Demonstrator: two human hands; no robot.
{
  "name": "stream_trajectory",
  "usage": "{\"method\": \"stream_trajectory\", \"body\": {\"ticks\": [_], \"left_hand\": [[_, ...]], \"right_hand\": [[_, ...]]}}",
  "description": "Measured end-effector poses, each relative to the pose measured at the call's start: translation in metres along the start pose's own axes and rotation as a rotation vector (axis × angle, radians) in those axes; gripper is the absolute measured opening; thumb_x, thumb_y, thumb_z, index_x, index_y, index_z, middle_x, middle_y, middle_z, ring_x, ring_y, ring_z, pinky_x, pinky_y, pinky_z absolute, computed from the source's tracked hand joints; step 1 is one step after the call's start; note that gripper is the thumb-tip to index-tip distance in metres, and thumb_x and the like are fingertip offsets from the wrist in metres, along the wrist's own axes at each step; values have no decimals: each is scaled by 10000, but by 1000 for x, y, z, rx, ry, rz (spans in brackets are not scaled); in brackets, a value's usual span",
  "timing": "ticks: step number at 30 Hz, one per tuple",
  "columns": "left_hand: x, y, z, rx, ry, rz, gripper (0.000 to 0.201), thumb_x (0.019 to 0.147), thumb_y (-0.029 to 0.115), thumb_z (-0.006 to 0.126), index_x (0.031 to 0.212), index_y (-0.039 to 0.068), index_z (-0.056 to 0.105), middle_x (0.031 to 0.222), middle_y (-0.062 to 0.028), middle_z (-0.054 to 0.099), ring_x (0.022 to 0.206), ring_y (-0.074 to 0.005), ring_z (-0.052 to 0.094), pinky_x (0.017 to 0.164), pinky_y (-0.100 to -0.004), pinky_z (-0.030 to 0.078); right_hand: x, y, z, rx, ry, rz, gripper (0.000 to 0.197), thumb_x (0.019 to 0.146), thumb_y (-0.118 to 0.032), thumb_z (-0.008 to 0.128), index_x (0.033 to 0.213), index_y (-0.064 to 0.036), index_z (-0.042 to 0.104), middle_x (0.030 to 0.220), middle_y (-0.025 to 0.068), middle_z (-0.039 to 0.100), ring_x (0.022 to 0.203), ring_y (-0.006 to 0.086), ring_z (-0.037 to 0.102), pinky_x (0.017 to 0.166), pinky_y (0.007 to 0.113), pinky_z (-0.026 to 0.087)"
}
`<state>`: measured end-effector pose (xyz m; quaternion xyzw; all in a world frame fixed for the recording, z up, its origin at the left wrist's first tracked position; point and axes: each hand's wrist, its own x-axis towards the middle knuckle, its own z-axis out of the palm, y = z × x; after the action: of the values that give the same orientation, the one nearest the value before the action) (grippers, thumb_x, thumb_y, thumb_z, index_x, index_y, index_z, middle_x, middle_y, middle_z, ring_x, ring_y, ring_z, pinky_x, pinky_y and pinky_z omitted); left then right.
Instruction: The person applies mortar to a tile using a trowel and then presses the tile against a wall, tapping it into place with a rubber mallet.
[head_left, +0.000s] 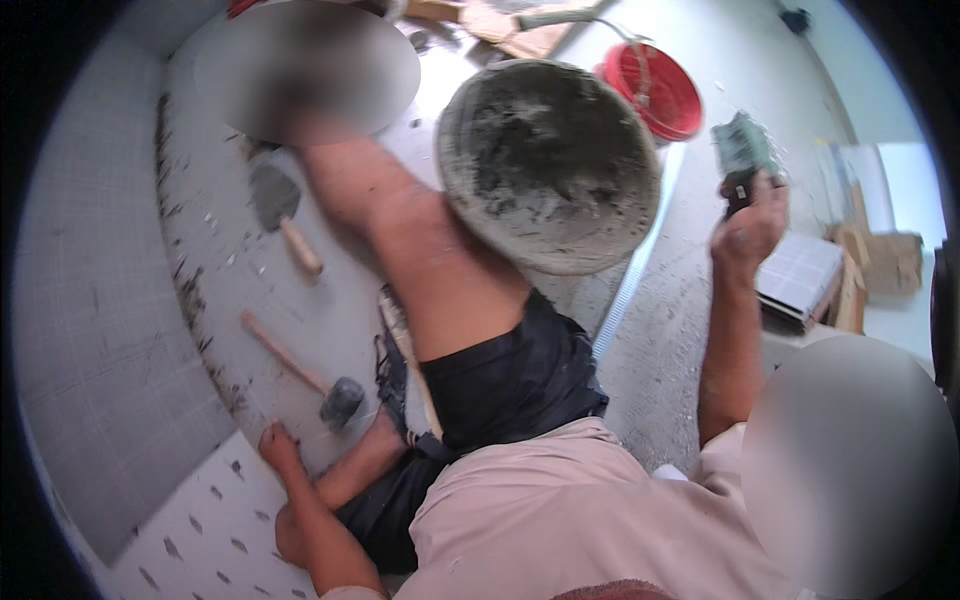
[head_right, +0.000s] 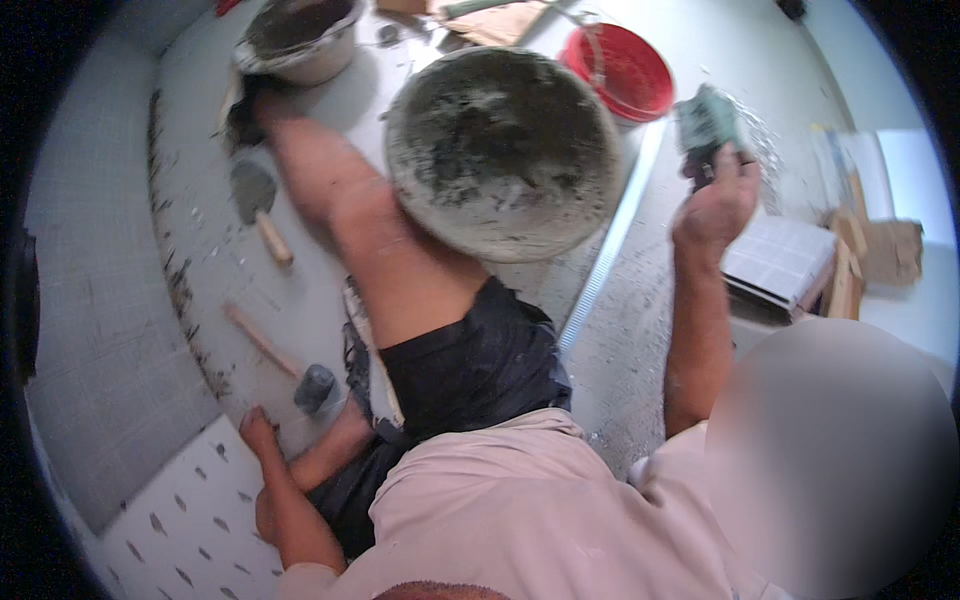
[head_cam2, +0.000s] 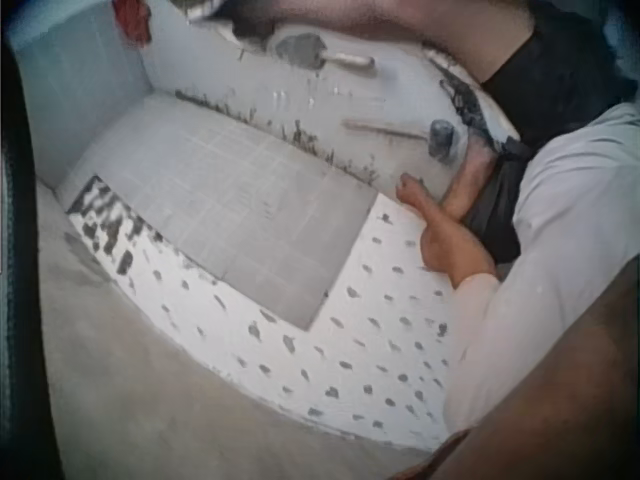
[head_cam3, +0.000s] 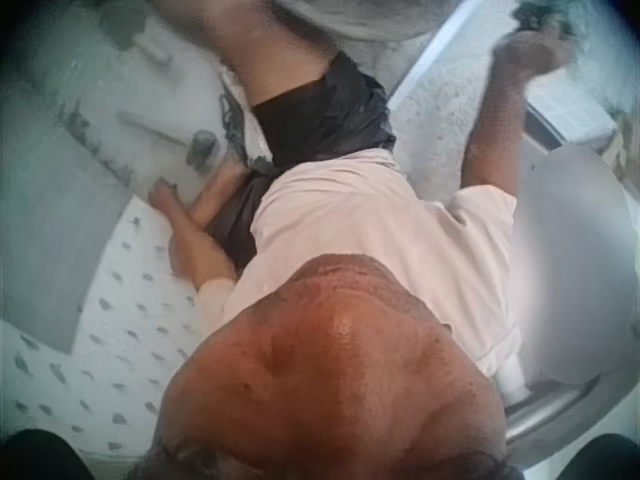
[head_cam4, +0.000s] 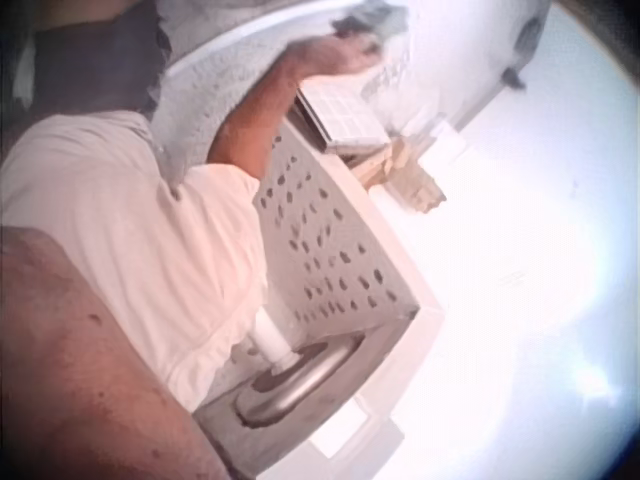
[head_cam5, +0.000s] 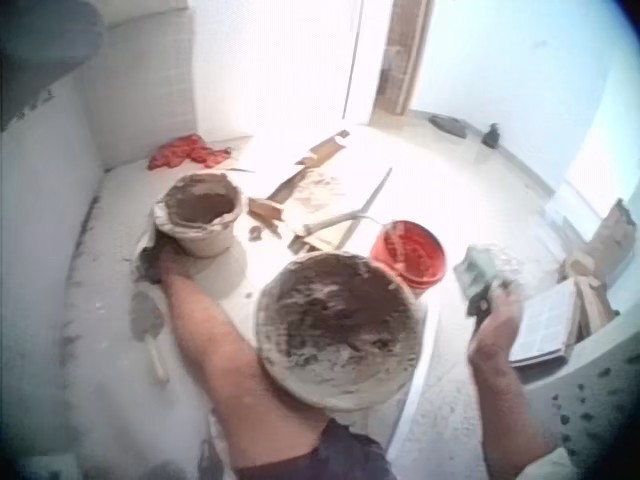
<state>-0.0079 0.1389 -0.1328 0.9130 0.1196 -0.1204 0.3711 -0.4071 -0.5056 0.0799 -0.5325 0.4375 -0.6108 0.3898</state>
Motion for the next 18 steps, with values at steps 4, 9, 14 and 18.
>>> {"method": "stream_trajectory", "body": {"ticks": [4, 9, 14, 18], "left_hand": [[33, -33, -11, 183, -28, 130, 270, 933, 245, 629, 869, -11, 689, 840, -185, 676, 758, -343, 616, 724, -440, 498], [-2, 19, -1, 149, 111, 113, 297, 914, 246, 628, 784, -19, 592, 686, -206, 640, 640, -378, 625, 678, -467, 505], [-48, 57, -27, 389, 252, 317, 231, 879, 139, 663, 757, -24, 553, 570, -206, 539, 530, -331, 573, 602, -494, 457], [-54, 52, -31, 552, 372, 609, 178, 839, 65, 683, 758, -16, 547, 740, -178, 576, 664, -295, 600, 648, -445, 470]], "right_hand": [[52, 40, -29, -58, -69, 34, 336, 1032, -164, 608, 1328, -8, 577, 1059, 76, 652, 865, 139, 616, 741, 253, 517], [-30, 7, 45, 167, -157, 133, 200, 1045, -149, 627, 1174, 4, 637, 852, 27, 570, 716, 78, 491, 607, 218, 390], [-126, -34, 127, 331, -358, 100, 223, 1082, -217, 567, 982, -25, 619, 769, -8, 505, 645, 65, 424, 562, 218, 322], [-171, -45, 162, 304, -698, 121, 237, 1087, -191, 545, 904, -44, 580, 716, -32, 456, 608, 48, 396, 540, 222, 313]]}}
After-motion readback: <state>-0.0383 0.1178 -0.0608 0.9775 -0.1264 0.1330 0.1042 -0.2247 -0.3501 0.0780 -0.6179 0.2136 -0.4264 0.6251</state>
